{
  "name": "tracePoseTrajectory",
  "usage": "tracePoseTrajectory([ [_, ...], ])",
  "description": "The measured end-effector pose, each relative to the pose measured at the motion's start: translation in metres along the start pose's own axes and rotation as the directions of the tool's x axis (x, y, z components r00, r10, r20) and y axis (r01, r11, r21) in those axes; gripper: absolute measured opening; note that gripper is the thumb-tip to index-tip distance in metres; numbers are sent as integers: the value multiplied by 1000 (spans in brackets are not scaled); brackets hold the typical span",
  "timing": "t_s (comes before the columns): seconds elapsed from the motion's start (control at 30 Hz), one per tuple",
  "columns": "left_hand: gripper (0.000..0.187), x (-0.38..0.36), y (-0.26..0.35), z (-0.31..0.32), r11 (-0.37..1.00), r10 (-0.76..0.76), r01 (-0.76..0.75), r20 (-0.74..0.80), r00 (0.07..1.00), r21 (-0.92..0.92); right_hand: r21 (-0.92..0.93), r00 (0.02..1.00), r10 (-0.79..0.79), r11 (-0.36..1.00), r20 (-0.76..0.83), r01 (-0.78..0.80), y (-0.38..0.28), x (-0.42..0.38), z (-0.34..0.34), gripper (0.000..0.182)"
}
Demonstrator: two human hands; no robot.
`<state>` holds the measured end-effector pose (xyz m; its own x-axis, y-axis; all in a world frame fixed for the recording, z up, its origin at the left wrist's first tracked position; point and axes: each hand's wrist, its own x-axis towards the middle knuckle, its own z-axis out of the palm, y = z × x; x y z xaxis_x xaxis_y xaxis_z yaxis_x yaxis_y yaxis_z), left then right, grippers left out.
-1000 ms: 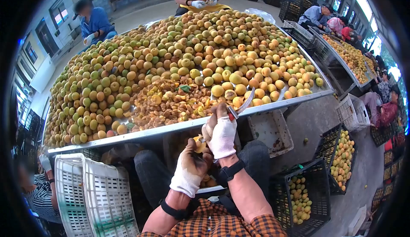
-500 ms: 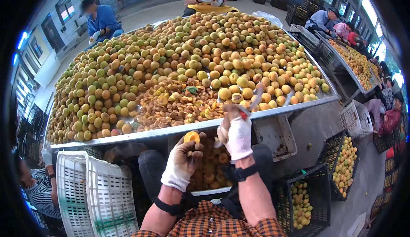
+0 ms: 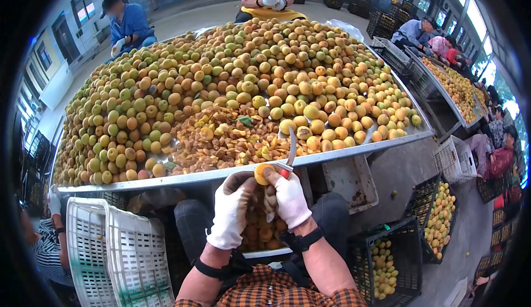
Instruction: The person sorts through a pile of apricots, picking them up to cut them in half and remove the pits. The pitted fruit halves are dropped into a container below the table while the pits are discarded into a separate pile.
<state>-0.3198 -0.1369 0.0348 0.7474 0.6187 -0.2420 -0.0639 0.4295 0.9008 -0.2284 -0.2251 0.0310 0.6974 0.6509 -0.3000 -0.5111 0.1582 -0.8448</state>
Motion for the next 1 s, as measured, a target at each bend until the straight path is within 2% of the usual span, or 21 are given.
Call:
tracePoseTrajectory([
  [0.1, 9, 8, -10, 7, 963, 215, -191, -112, 970, 191, -95, 1000, -6, 995, 6, 6, 4, 3, -4, 18],
  [0.13, 9, 11, -15, 5, 947, 252, -226, -95, 963, 227, -332, 964, -264, 912, -30, 240, 13, 9, -6, 18],
  [0.17, 9, 16, -19, 2, 928, 294, -262, -87, 952, 267, -541, 863, -506, 723, 9, 430, 18, 16, -3, 20],
  [0.2, 10, 25, -24, 1, 910, 354, -321, -91, 931, 264, -496, 915, -401, 803, -37, 331, 8, 10, 3, 23],
  [0.23, 13, 34, -18, -1, 853, 424, -356, -110, 899, 382, -586, 875, -482, 721, -42, 369, 12, 15, -2, 23],
  [0.3, 24, 67, -9, -12, 760, 547, -425, -131, 827, 491, -524, 962, -266, 829, -66, 194, 3, 4, -5, 20],
  [0.33, 30, 76, 3, -20, 561, 630, -435, -23, 776, 705, -500, 976, -207, 854, -67, 147, 3, 0, -7, 19],
  [0.37, 37, 85, 14, -26, 316, 671, -414, 108, 734, 853, -533, 988, -145, 841, -61, 91, 4, -4, -15, 22],
  [0.4, 47, 89, 27, -36, 264, 548, -268, 85, 832, 927, -567, 995, -82, 823, -54, 37, 6, -7, -22, 24],
  [0.43, 44, 91, 39, -50, 194, 600, -236, 75, 797, 952, -603, 998, -34, 797, -59, -8, 13, -7, -33, 28],
  [0.47, 41, 99, 45, -72, 142, 647, -205, 66, 760, 968, -763, 996, -88, 643, 9, 63, 19, -7, -43, 37],
  [0.57, 35, 98, 77, -139, -25, 572, 115, -81, 816, 993, -794, 963, -265, 573, 58, 205, 45, -4, -66, 45],
  [0.63, 30, 104, 81, -187, -141, 487, 343, -236, 841, 929, -779, 979, -201, 612, 13, 136, 50, -4, -73, 45],
  [0.7, 37, 101, 82, -211, -212, 281, 416, -353, 893, 884, -514, 976, 170, 830, -138, -217, 34, -14, -45, 40],
  [0.77, 28, 99, 78, -213, -252, 255, 418, -357, 899, 873, -532, 989, 138, 835, -51, -144, 42, -12, -40, 37],
  [0.8, 28, 100, 75, -214, -251, 259, 409, -347, 902, 877, -562, 994, 110, 820, -27, -106, 44, -12, -38, 37],
  [0.87, 34, 96, 83, -203, -23, 313, 378, -353, 882, 925, -536, 991, 131, 836, -10, -116, 34, -19, -26, 39],
  [0.9, 36, 86, 83, -194, 38, 392, 268, -261, 882, 963, -528, 993, 117, 843, -15, -107, 27, -22, -21, 39],
  [0.93, 42, 83, 72, -192, 377, 423, -6, -166, 891, 926, -470, 990, 142, 873, -6, -128, 22, -26, -18, 39],
  [0.97, 49, 75, 68, -180, 647, 473, -274, -92, 876, 711, -413, 985, 171, 897, 2, -155, 19, -30, -16, 40],
  [1.0, 54, 62, 63, -165, 820, 372, -301, -55, 927, 486, -454, 984, 175, 880, 39, -138, 16, -31, -12, 40],
])
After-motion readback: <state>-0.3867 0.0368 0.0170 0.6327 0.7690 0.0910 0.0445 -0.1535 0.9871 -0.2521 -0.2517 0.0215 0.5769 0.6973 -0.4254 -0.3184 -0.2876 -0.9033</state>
